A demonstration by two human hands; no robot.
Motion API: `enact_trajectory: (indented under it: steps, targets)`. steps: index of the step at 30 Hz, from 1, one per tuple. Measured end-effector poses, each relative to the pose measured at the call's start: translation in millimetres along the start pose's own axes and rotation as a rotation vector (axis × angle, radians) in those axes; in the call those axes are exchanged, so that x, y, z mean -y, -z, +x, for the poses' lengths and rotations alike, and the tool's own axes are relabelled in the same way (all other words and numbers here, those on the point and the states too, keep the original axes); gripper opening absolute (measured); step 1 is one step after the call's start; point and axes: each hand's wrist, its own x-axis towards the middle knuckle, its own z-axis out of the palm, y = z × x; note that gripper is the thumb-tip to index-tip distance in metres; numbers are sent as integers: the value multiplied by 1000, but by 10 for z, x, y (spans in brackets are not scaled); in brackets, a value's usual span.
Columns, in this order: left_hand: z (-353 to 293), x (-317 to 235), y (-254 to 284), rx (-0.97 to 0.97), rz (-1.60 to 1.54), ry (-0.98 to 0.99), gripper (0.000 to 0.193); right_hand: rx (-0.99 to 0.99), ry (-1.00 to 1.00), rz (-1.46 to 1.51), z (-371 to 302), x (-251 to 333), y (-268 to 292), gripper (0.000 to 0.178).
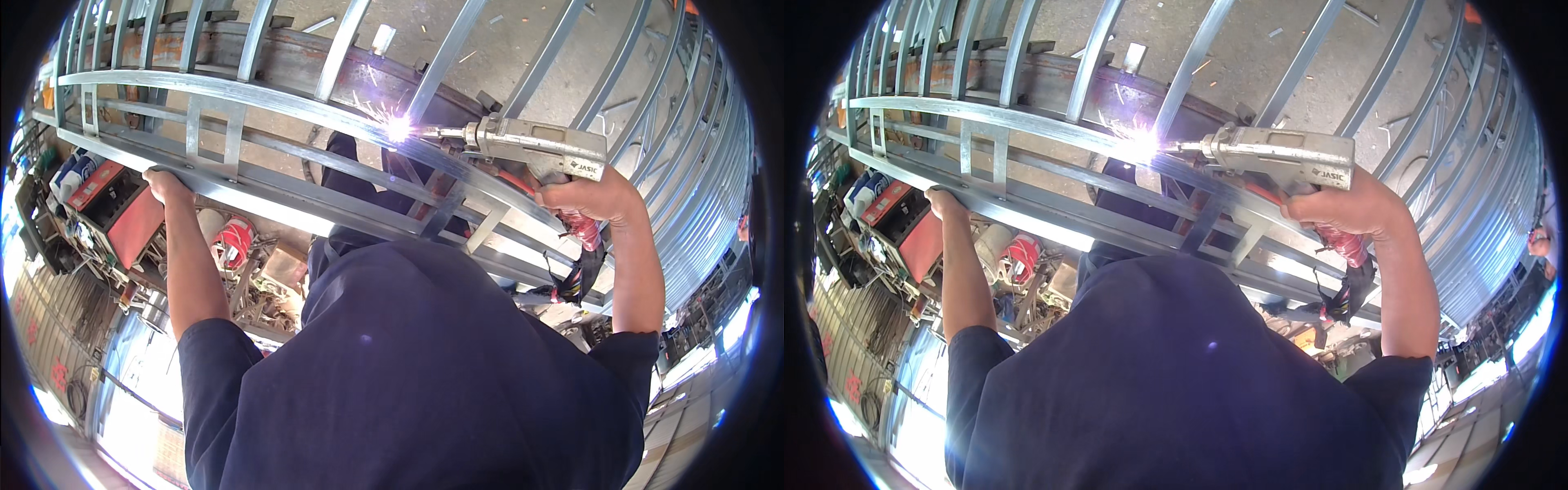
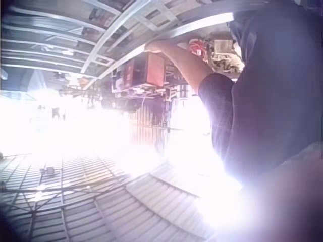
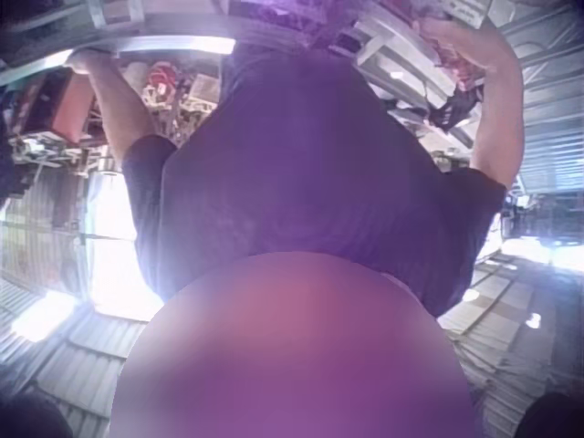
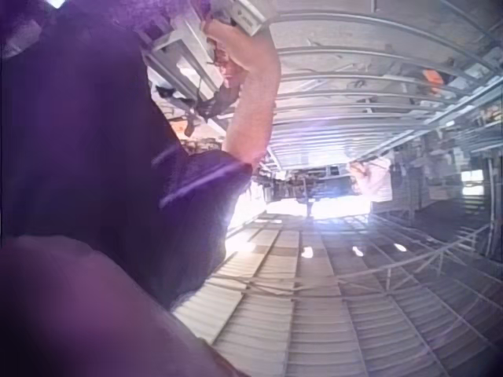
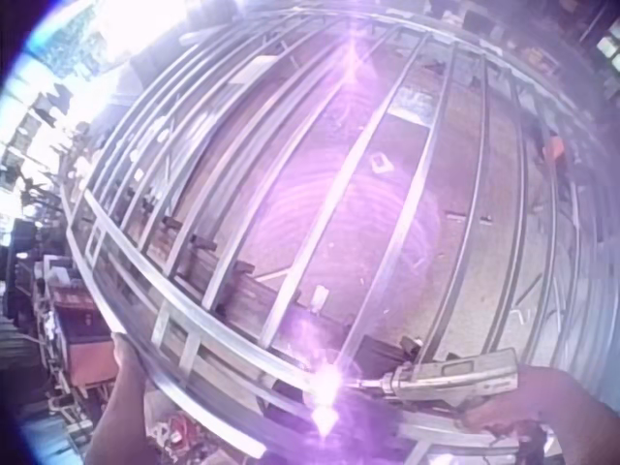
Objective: The person welds joints on a large metal frame using a handheld welding gun. They move along the frame, applying welds at multiple intersections while holding the frame steady with the other hand.
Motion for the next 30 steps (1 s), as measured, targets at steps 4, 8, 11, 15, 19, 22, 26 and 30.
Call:
enact_trajectory:
  steps: [4, 8, 11, 15, 19, 22, 26, 30]
  targets:
    - [111, 31, 31, -55, 40, 2, 69, 40, 9, -29, 2, 18, 31, 54]
    - [235, 88, 55, -27, 17, -20, 69, 1, 1, -79, -28, 18, 34, 59]
    - [247, 105, 58, -21, 2, -35, 68, -11, -6, -108, -18, 11, 41, 62]
    - [199, 75, 35, -51, 38, -32, 67, 1, -19, -107, -21, 3, 59, 63]
    - [241, 91, 56, -23, 24, -27, 67, -21, -33, -121, -32, -27, 70, 58]
    - [315, 126, 89, -1, 7, -39, 68, -40, -36, -119, -46, -19, 50, 53]
    - [338, 135, 95, 10, 2, -37, 69, -32, -41, -121, -51, -9, 64, 52]
    - [298, 119, 65, -13, -3, -27, 70, -40, 3, -99, -63, -13, 40, 51]
